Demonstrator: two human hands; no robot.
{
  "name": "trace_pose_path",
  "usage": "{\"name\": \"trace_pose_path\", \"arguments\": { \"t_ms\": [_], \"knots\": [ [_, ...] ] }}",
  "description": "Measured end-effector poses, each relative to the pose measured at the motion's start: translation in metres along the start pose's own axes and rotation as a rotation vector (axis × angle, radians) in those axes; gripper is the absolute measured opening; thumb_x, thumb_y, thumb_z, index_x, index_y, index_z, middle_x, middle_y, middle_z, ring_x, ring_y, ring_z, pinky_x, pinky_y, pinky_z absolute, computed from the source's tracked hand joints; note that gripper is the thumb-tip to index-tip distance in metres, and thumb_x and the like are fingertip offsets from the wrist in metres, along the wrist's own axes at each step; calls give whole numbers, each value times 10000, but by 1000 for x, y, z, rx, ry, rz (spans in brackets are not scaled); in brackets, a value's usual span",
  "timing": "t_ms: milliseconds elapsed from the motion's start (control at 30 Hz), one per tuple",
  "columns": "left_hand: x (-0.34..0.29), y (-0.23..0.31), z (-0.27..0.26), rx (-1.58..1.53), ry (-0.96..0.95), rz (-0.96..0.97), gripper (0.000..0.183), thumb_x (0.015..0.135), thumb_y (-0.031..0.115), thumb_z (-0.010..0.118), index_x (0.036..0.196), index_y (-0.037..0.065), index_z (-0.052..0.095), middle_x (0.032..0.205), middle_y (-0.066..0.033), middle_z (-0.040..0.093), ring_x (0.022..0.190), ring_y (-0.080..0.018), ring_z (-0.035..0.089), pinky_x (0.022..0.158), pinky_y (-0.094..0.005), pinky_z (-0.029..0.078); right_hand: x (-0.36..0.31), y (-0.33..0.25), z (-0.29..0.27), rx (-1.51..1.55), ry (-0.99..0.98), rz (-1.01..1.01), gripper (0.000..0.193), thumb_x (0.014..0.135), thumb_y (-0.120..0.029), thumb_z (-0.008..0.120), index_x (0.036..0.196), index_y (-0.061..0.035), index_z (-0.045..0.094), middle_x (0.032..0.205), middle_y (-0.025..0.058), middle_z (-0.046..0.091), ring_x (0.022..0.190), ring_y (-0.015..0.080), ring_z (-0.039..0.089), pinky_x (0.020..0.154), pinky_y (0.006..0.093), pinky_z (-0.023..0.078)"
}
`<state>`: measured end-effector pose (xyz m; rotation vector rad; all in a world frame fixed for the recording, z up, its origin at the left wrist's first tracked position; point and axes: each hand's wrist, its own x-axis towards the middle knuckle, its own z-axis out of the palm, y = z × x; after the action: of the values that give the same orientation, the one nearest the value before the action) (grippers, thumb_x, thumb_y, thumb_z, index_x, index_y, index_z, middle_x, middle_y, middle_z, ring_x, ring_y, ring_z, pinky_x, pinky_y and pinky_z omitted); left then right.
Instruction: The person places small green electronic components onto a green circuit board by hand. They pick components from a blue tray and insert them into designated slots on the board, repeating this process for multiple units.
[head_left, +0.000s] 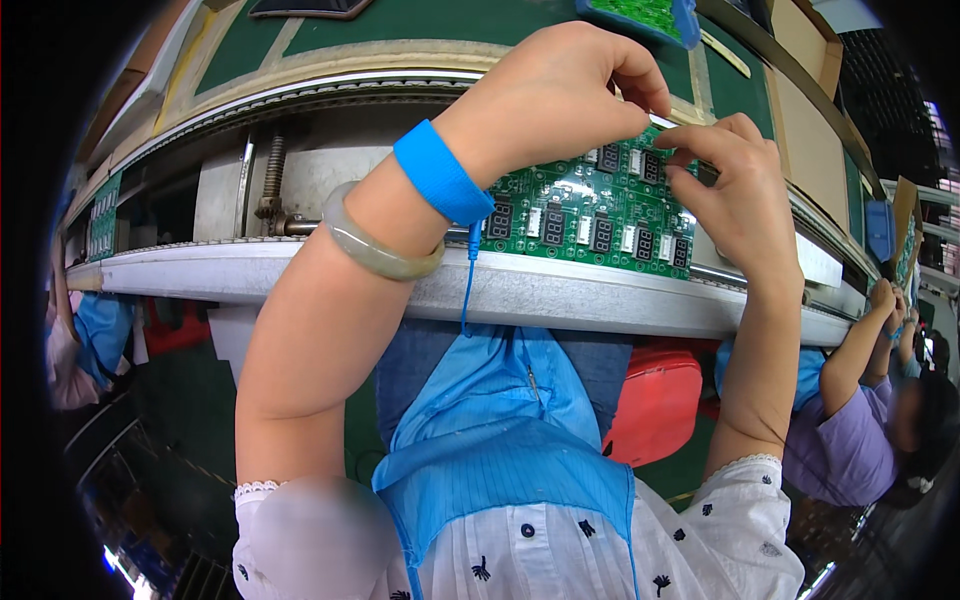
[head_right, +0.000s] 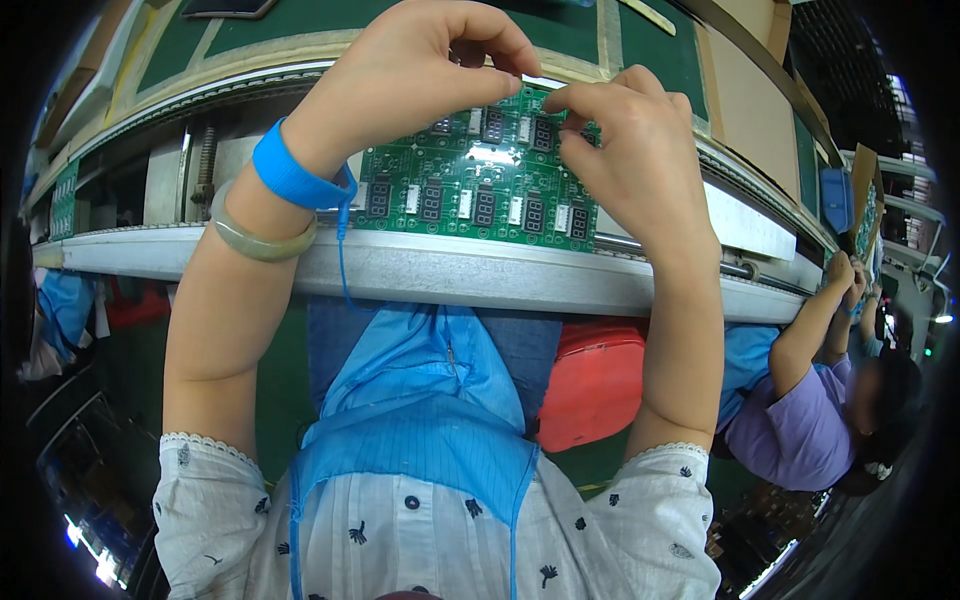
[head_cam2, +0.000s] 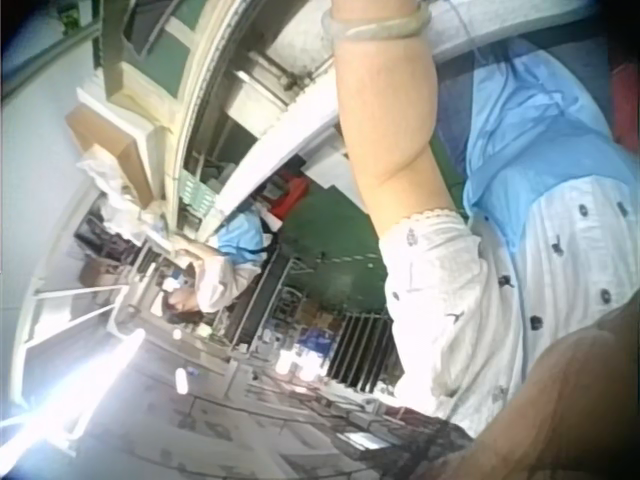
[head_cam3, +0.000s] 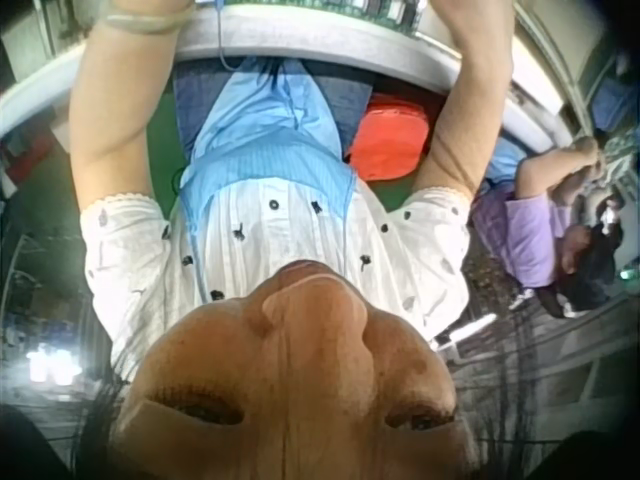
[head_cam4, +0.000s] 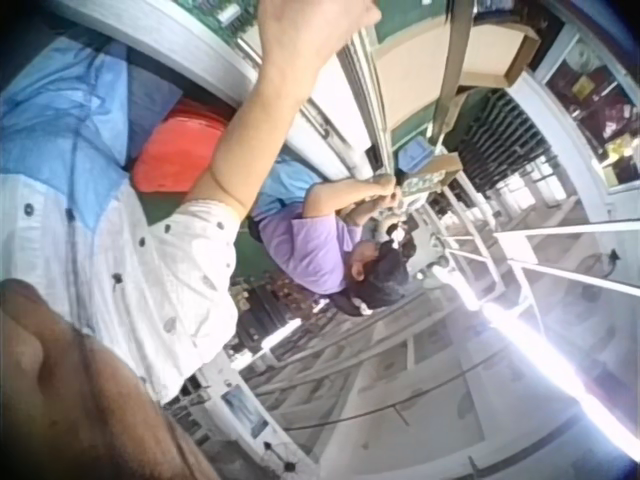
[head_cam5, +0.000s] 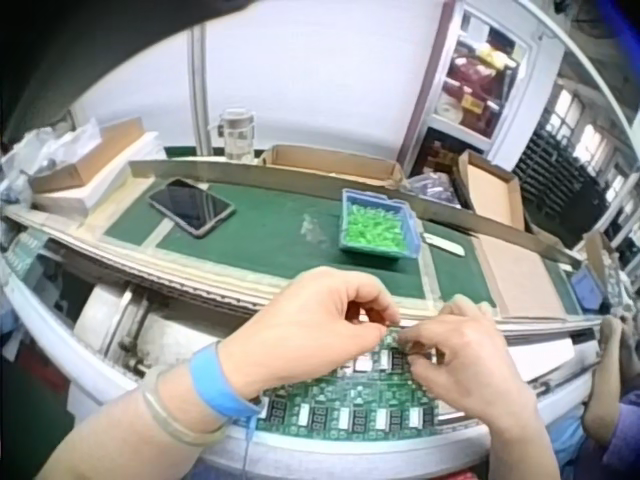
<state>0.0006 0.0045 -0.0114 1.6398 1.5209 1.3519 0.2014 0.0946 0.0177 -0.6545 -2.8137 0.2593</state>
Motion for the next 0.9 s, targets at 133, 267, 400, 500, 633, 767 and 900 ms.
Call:
{"name": "trace_pose_path", "arguments": {
  "t_ms": [133,267,400,500,633,767,900],
  "knots": [
    [-1,-2,1,2,19,14,200,764,91,690,930,17,774,852,-126,746,766,-213,710,713,-324,562,0,1,0,1,-3,3,235,780,-88,712,1001,-120,783,814,6,724,890,230,607,837,402,407],
    [0,-3,2,3,26,24,205,764,93,691,935,16,776,857,-130,747,774,-216,713,716,-325,562,0,5,-2,0,-22,2,247,781,-96,718,1017,-124,783,825,18,731,892,226,606,816,390,452],
    [0,-4,1,25,15,39,211,772,91,685,947,14,774,866,-129,750,786,-220,715,721,-326,561,1,9,-5,153,-39,74,253,784,-109,727,1031,-118,779,836,39,728,901,214,604,752,351,512],
    [0,-2,0,11,-5,13,219,778,91,681,963,16,771,873,-127,752,791,-219,714,724,-325,558,-1,16,-7,214,-12,94,256,793,-122,729,1044,-114,779,858,47,729,905,209,610,737,335,528],
    [-1,5,-3,3,-42,-53,223,782,95,688,975,19,768,870,-117,744,777,-203,693,722,-322,545,-3,28,-3,298,68,167,254,827,-154,728,1071,-106,780,909,54,736,929,205,625,799,329,524],
    [-1,4,-6,69,-87,-67,211,855,138,735,1036,33,761,876,-6,700,723,-76,548,663,-234,474,-5,42,8,438,136,253,248,864,-180,723,1085,-80,774,946,65,741,931,191,640,853,317,513],
    [-2,7,-6,37,-117,-112,188,858,114,745,1029,37,753,889,8,700,770,-57,585,690,-221,486,-7,51,10,470,163,263,240,874,-185,722,1071,-58,771,946,72,745,885,177,653,845,318,514]
  ]
}}
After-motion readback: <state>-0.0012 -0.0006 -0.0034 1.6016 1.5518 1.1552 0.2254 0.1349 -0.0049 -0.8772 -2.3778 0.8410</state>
